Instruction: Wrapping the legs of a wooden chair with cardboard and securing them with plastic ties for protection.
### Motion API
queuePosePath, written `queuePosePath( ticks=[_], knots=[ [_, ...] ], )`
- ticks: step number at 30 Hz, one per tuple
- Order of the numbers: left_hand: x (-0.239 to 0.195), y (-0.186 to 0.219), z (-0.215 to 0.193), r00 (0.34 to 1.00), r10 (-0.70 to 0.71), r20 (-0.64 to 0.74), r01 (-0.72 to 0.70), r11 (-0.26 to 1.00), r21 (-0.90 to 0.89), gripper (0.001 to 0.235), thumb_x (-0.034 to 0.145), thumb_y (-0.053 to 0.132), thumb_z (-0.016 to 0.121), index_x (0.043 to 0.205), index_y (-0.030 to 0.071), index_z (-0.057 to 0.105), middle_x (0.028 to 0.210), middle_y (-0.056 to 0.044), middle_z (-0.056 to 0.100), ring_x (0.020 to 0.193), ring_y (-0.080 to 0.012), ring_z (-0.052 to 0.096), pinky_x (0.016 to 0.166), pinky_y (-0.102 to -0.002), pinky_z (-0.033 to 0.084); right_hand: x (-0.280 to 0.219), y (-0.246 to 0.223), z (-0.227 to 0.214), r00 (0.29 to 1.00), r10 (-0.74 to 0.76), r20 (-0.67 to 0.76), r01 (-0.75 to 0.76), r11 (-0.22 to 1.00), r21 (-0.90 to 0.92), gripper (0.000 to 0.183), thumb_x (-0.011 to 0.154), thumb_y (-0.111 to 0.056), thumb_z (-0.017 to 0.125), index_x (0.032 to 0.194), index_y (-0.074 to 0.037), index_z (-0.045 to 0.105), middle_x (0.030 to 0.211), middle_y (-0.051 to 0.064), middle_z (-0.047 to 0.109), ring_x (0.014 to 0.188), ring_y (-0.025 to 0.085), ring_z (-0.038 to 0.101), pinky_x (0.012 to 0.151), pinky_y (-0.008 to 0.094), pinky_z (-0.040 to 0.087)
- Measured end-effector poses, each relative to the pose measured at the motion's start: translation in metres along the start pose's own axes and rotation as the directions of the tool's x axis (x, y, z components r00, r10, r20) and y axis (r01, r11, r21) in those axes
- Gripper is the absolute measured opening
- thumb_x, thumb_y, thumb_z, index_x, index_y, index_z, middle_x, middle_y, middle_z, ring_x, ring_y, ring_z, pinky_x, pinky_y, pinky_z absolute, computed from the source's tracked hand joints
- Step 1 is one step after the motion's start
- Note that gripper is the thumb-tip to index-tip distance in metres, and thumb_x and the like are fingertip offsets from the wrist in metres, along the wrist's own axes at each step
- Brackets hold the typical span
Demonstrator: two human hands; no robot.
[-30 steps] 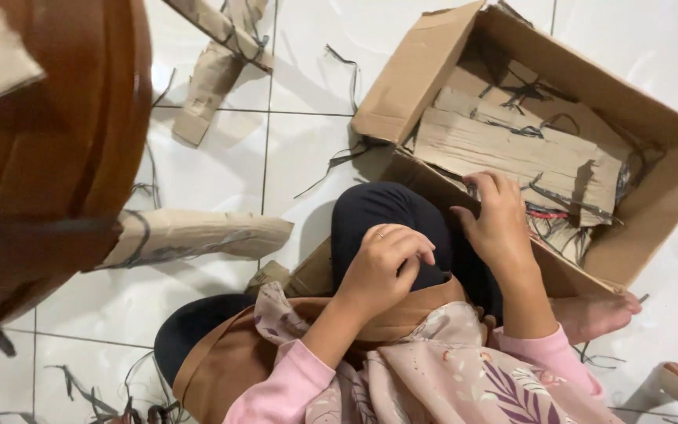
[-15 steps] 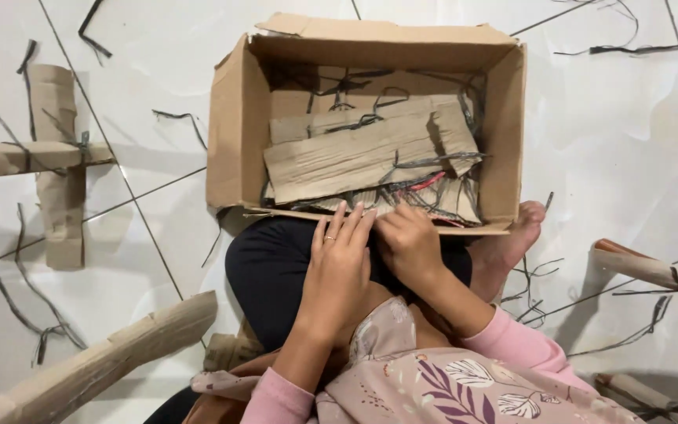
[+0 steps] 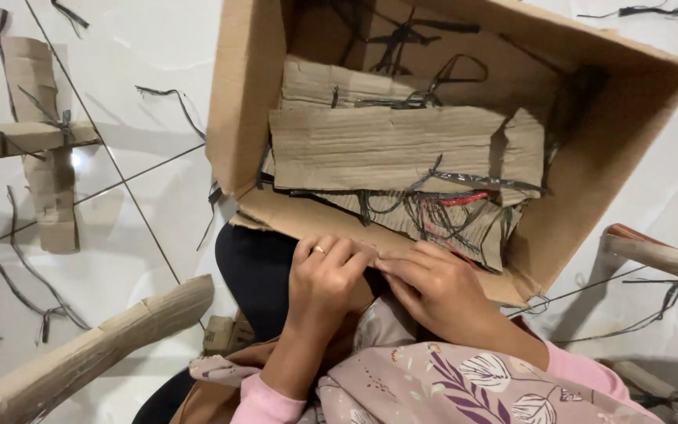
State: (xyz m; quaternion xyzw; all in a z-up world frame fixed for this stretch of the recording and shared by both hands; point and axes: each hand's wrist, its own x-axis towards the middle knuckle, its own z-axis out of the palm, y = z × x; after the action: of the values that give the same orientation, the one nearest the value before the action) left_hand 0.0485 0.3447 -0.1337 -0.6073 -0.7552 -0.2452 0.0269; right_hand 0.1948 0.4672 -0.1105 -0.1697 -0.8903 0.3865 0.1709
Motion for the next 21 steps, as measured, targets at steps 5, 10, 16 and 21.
queuePosePath(
  ticks=[5,10,16,21],
  knots=[
    [-0.026,0.015,0.000,1.000,-0.003,-0.015,0.003,1.000,-0.030,0.009,0.091,0.017,0.076,0.088,0.025,0.076,0.080,0.005,0.062,0.074,-0.0143,0.061,0.079,-0.032,0.050,0.018,0.006,-0.023,0.998,0.068,0.015,-0.068,0.997,0.048,0.024,0.088,-0.008,0.075,0.111,-0.003,0.076,0.109,0.022,0.074,0.090,0.039,0.072,0.078,0.047,0.059],
    [-0.027,0.020,-0.006,0.996,0.005,-0.088,-0.014,0.994,-0.113,0.007,0.090,0.015,0.072,0.085,0.018,0.076,0.080,0.001,0.062,0.073,-0.0174,0.061,0.077,-0.033,0.050,0.057,0.028,-0.020,0.995,-0.025,-0.096,-0.013,0.925,-0.381,0.071,0.081,-0.012,0.090,0.143,0.000,0.056,0.128,0.024,0.057,0.111,0.042,0.052,0.082,0.048,0.043],
    [-0.026,0.018,-0.006,0.989,0.003,-0.147,-0.016,0.996,-0.091,0.008,0.091,0.013,0.075,0.084,0.017,0.076,0.078,0.001,0.064,0.071,-0.0176,0.062,0.077,-0.033,0.051,0.050,0.022,-0.009,0.996,-0.076,0.046,0.089,0.861,-0.501,0.031,0.087,-0.015,0.081,0.116,-0.007,0.071,0.092,0.008,0.058,0.097,0.030,0.052,0.088,0.046,0.032],
    [-0.060,0.003,0.032,0.991,0.017,-0.134,-0.032,0.993,-0.110,0.014,0.075,0.030,0.080,0.080,0.020,0.073,0.077,0.000,0.059,0.071,-0.0206,0.059,0.074,-0.039,0.050,0.008,0.001,-0.018,0.957,0.011,0.290,0.047,0.980,-0.192,0.044,0.089,-0.041,0.075,0.116,-0.007,0.072,0.111,0.015,0.070,0.106,0.036,0.066,0.095,0.052,0.043]
  ],
)
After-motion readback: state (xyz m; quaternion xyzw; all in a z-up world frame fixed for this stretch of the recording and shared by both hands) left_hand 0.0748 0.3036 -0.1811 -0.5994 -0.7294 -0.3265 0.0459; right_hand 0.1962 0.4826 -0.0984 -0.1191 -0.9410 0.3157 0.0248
